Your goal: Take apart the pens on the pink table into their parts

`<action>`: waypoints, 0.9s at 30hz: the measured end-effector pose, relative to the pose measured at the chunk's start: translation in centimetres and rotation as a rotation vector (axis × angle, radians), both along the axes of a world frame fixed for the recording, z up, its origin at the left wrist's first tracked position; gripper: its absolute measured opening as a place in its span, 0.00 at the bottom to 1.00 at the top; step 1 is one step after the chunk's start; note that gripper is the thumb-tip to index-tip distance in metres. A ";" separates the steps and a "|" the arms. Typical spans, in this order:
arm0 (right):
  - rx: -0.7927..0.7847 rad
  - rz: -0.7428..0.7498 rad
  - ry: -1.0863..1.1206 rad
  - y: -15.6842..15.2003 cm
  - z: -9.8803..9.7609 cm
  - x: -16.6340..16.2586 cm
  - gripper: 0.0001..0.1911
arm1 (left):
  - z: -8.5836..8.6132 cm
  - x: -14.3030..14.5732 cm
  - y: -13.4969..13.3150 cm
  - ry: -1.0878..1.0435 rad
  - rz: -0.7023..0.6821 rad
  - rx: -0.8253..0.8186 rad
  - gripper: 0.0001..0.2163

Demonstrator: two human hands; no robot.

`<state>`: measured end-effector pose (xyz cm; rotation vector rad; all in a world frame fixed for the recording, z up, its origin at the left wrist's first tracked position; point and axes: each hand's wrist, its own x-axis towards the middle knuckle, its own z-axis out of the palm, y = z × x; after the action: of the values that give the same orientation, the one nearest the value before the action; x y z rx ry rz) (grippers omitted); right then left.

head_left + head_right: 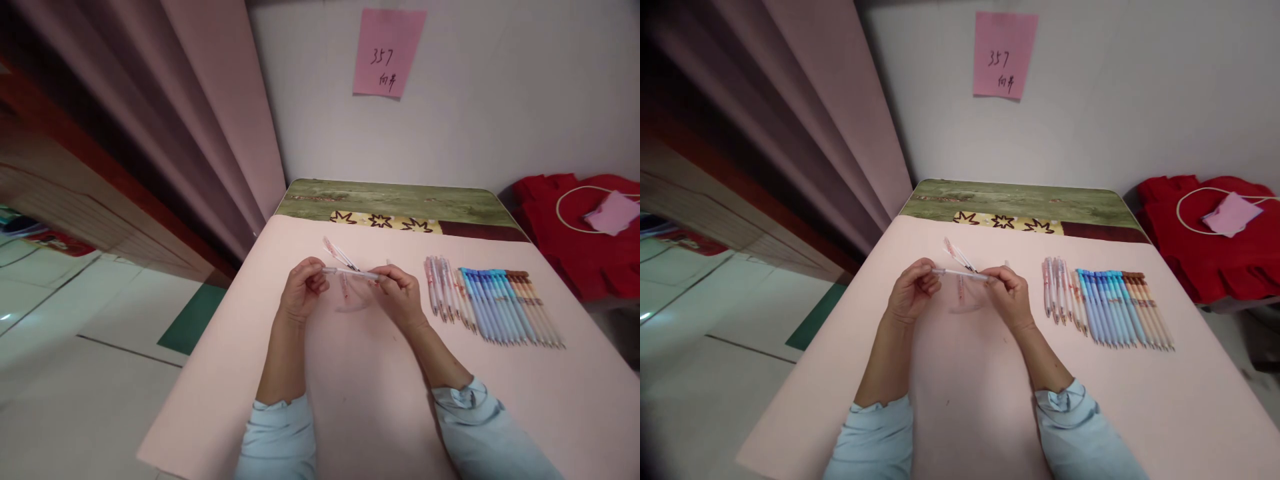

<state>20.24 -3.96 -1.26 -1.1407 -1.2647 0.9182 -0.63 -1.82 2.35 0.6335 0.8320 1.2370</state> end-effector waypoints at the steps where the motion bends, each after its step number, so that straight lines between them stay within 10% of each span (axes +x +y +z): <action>1: -0.003 -0.001 0.007 0.0 0.0 0.0 0.10 | 0.0 0.0 0.0 0.002 -0.002 -0.002 0.07; 27: -0.055 -0.008 -0.004 0.0 -0.2 -0.1 0.10 | -0.1 0.1 0.0 -0.066 -0.001 0.003 0.07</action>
<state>20.12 -3.94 -1.46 -1.1906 -1.2442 0.9502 -0.53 -1.81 2.29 0.5918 0.7751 1.2522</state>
